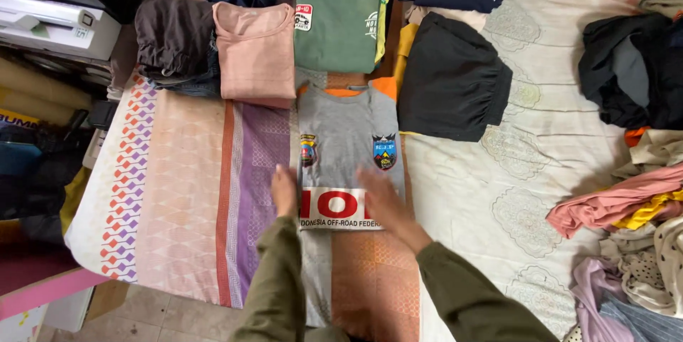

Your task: Folding a variety of clothes on a bed.

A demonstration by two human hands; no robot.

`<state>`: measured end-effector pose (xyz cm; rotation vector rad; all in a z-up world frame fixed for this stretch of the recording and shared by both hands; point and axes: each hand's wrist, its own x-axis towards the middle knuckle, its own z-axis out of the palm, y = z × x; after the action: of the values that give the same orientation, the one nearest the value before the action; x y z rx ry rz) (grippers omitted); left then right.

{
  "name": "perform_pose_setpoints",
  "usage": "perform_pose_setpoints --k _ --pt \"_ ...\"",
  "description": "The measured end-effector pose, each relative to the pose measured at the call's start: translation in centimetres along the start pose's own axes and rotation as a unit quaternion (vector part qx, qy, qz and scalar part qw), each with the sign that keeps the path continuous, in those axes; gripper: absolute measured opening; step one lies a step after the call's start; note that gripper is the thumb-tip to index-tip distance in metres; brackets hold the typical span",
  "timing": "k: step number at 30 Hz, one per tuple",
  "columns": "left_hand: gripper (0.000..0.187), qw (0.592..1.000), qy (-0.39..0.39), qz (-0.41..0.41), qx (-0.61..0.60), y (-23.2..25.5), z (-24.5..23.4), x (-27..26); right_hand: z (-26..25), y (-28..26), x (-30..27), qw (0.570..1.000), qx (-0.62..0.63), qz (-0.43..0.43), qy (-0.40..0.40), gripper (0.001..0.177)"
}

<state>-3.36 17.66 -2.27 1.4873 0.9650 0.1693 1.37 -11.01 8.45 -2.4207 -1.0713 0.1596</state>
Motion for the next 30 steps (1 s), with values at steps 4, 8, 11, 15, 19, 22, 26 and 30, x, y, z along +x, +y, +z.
perform_pose_setpoints --k 4,8,11,15,19,22,26,30 --pt "0.056 0.896 0.106 0.254 0.349 10.6 6.8 -3.3 2.3 3.4 4.9 0.991 -0.014 0.07 0.117 0.064" --pt "0.057 0.813 -0.01 0.421 0.404 5.4 10.4 -2.9 4.5 4.9 4.5 0.963 -0.197 0.155 0.097 0.058" --pt "0.059 0.801 0.05 0.36 0.475 3.0 8.8 -3.7 4.7 5.0 2.3 0.955 -0.18 0.2 0.121 0.058" --pt "0.069 0.816 0.114 0.316 0.47 1.2 5.5 -8.0 4.3 3.4 -1.3 0.954 0.0 0.197 0.228 0.068" --pt "0.084 0.882 0.131 0.236 0.386 2.7 5.0 -7.8 2.8 4.2 0.4 0.872 0.181 0.381 0.248 0.072" --pt "0.091 0.943 0.084 0.153 0.282 3.7 5.2 -5.8 3.0 7.8 1.5 0.846 0.314 0.412 0.123 0.058" --pt "0.101 0.956 -0.076 0.13 0.252 4.1 4.0 -5.1 7.4 12.3 -0.3 0.933 0.245 0.263 0.031 0.047" --pt "0.112 0.953 -0.195 0.128 0.191 6.0 3.7 -1.7 0.3 6.7 1.7 0.898 0.342 0.266 0.072 0.068"
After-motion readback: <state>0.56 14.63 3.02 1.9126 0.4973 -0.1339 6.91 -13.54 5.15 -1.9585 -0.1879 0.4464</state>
